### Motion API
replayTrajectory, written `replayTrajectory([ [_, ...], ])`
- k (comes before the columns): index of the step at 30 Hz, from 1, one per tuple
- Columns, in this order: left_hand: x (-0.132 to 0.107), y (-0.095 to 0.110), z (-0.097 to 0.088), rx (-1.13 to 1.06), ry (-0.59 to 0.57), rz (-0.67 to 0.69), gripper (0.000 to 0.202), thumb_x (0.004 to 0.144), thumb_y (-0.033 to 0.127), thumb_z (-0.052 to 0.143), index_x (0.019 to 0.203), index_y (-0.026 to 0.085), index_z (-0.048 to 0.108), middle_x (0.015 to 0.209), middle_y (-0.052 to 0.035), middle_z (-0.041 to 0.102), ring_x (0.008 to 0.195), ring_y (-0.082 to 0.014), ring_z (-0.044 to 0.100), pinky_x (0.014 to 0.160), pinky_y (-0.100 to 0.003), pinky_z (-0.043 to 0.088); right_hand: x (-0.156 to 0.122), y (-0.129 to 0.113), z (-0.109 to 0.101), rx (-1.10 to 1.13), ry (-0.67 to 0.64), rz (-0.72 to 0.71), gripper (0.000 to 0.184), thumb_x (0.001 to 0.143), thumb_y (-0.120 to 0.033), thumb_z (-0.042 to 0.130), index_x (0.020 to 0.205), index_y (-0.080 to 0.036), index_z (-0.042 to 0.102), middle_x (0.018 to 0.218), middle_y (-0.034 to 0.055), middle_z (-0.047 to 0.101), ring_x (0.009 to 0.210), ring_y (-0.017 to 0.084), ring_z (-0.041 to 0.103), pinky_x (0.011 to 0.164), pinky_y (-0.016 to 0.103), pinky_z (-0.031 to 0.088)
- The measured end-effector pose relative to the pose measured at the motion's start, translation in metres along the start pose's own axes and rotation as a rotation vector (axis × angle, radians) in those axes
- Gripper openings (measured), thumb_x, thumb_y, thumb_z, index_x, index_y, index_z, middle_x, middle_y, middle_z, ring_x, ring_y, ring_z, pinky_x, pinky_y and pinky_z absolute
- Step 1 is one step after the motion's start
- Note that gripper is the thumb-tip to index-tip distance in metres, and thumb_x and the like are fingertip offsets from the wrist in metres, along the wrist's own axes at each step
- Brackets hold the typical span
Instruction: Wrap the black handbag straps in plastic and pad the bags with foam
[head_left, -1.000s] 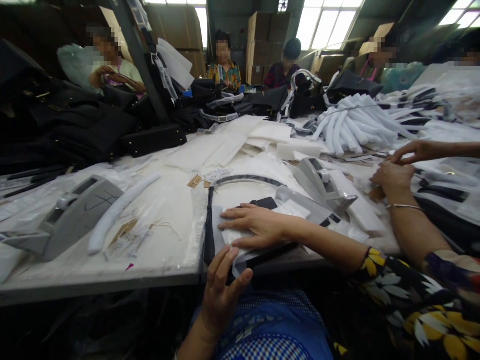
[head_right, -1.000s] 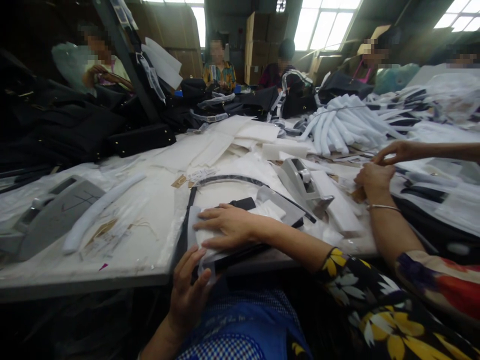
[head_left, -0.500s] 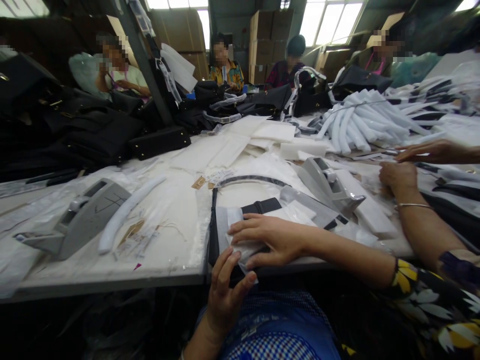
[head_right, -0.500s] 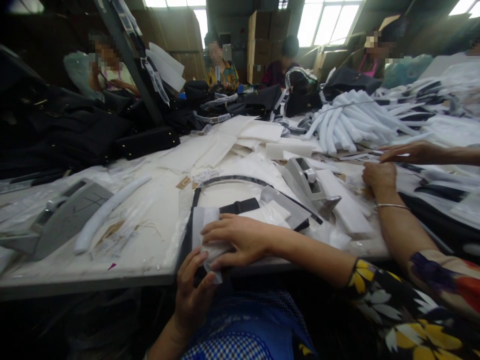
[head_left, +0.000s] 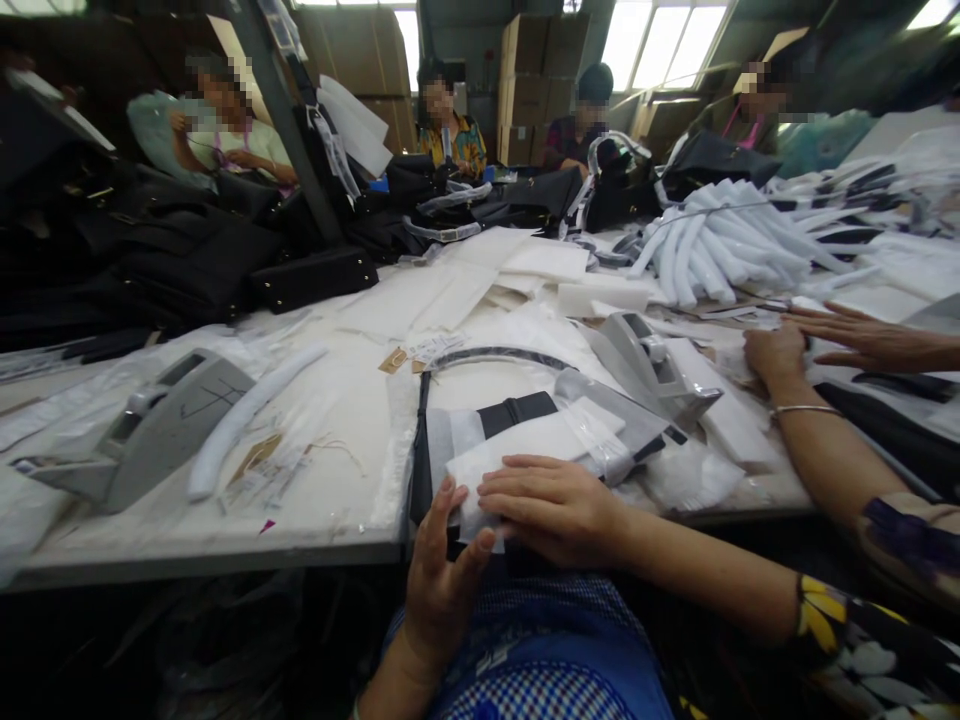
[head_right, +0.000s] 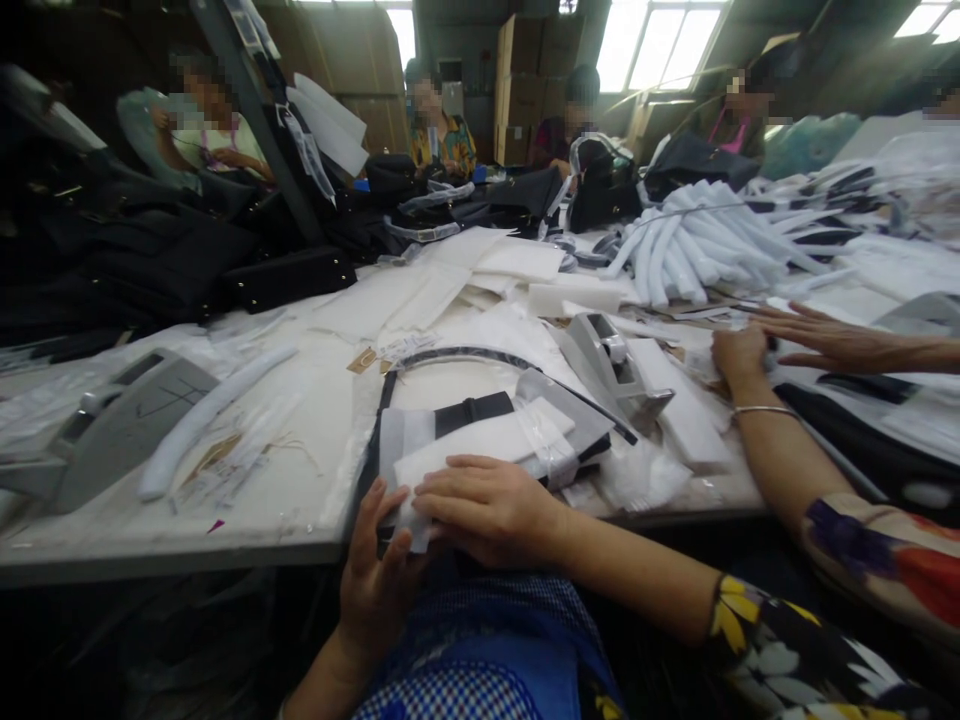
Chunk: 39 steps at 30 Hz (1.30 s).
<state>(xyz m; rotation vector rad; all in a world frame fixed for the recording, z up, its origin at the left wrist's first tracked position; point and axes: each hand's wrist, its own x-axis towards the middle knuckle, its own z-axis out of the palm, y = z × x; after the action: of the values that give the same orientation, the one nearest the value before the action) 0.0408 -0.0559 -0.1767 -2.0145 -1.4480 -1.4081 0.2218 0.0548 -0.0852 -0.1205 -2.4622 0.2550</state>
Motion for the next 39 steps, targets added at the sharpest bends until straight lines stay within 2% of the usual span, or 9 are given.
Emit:
replayTrajectory([
  [4,0.005,0.004,0.0,0.028,-0.003,-0.008,0.098,0.08,0.001,0.072,0.155,0.038,0.02,0.158,-0.0134,0.033,0.128,-0.0269,0.055,0.094,-0.043,0.056,-0.007,0.0,-0.013,-0.161,-0.178,0.215,0.057,0.096,-0.043,0.058,0.141,-0.01,0.05,0.14,0.0187,0.058,0.135,0.028,0.051,0.114,0.05,0.042],
  [8,0.006,0.006,-0.003,0.048,-0.014,0.033,0.098,0.08,-0.001,0.071,0.155,0.035,0.02,0.152,-0.0128,0.042,0.132,-0.0289,0.051,0.098,-0.045,0.053,-0.017,0.0,-0.007,-0.215,-0.289,0.277,0.051,0.098,-0.041,0.054,0.139,-0.011,0.054,0.143,0.0152,0.057,0.136,0.031,0.05,0.114,0.05,0.041],
  [15,0.005,0.004,-0.002,0.027,-0.076,0.065,0.095,0.082,-0.001,0.068,0.155,0.034,0.018,0.132,-0.0127,0.06,0.126,-0.029,0.056,0.097,-0.052,0.052,-0.019,-0.002,0.005,-0.217,-0.228,0.291,0.042,0.098,-0.035,0.052,0.133,-0.014,0.059,0.139,0.0111,0.061,0.132,0.029,0.054,0.115,0.048,0.041],
  [19,0.007,0.005,-0.003,0.048,-0.069,0.096,0.095,0.082,-0.001,0.069,0.156,0.029,0.019,0.124,-0.0128,0.065,0.12,-0.027,0.06,0.098,-0.051,0.051,-0.022,-0.004,0.006,-0.206,-0.171,0.288,0.045,0.097,-0.033,0.053,0.135,-0.01,0.056,0.136,0.0146,0.062,0.132,0.03,0.054,0.113,0.049,0.043],
  [21,0.008,0.006,-0.004,0.067,-0.068,0.113,0.089,0.082,0.001,0.071,0.155,0.024,0.024,0.122,-0.013,0.067,0.12,-0.0269,0.061,0.099,-0.049,0.051,-0.023,-0.004,0.006,-0.201,-0.139,0.289,0.047,0.096,-0.032,0.054,0.135,-0.006,0.054,0.132,0.0175,0.064,0.13,0.03,0.055,0.112,0.049,0.044],
  [24,0.012,0.008,-0.007,0.101,-0.108,0.119,0.067,0.085,0.008,0.071,0.145,0.014,0.044,0.116,-0.0127,0.069,0.116,-0.0258,0.062,0.102,-0.045,0.05,-0.025,-0.005,0.005,-0.197,-0.125,0.277,0.044,0.096,-0.033,0.055,0.131,-0.006,0.055,0.132,0.0176,0.064,0.13,0.031,0.056,0.112,0.05,0.044],
  [27,0.015,0.01,-0.01,0.131,-0.141,0.104,0.048,0.087,0.011,0.069,0.133,0.014,0.057,0.112,-0.0098,0.07,0.11,-0.0229,0.064,0.101,-0.041,0.05,-0.028,-0.006,0.005,-0.2,-0.122,0.267,0.041,0.095,-0.035,0.056,0.128,-0.01,0.058,0.138,0.015,0.061,0.134,0.029,0.052,0.114,0.049,0.042],
  [35,0.021,0.014,-0.01,0.13,-0.111,0.077,0.041,0.089,0.014,0.067,0.13,0.013,0.059,0.107,-0.0108,0.069,0.105,-0.0227,0.064,0.097,-0.039,0.052,-0.032,-0.005,0.01,-0.215,-0.122,0.287,0.054,0.089,-0.017,0.054,0.143,-0.014,0.048,0.142,0.011,0.058,0.135,0.024,0.05,0.116,0.044,0.039],
  [39,0.018,0.013,-0.009,0.14,-0.095,0.105,0.036,0.086,0.01,0.069,0.121,0.014,0.064,0.111,-0.0115,0.069,0.108,-0.0235,0.063,0.099,-0.038,0.051,-0.03,-0.005,0.009,-0.265,-0.154,0.257,0.047,0.092,-0.017,0.051,0.138,-0.022,0.056,0.142,0.0075,0.058,0.136,0.026,0.049,0.115,0.048,0.039],
])
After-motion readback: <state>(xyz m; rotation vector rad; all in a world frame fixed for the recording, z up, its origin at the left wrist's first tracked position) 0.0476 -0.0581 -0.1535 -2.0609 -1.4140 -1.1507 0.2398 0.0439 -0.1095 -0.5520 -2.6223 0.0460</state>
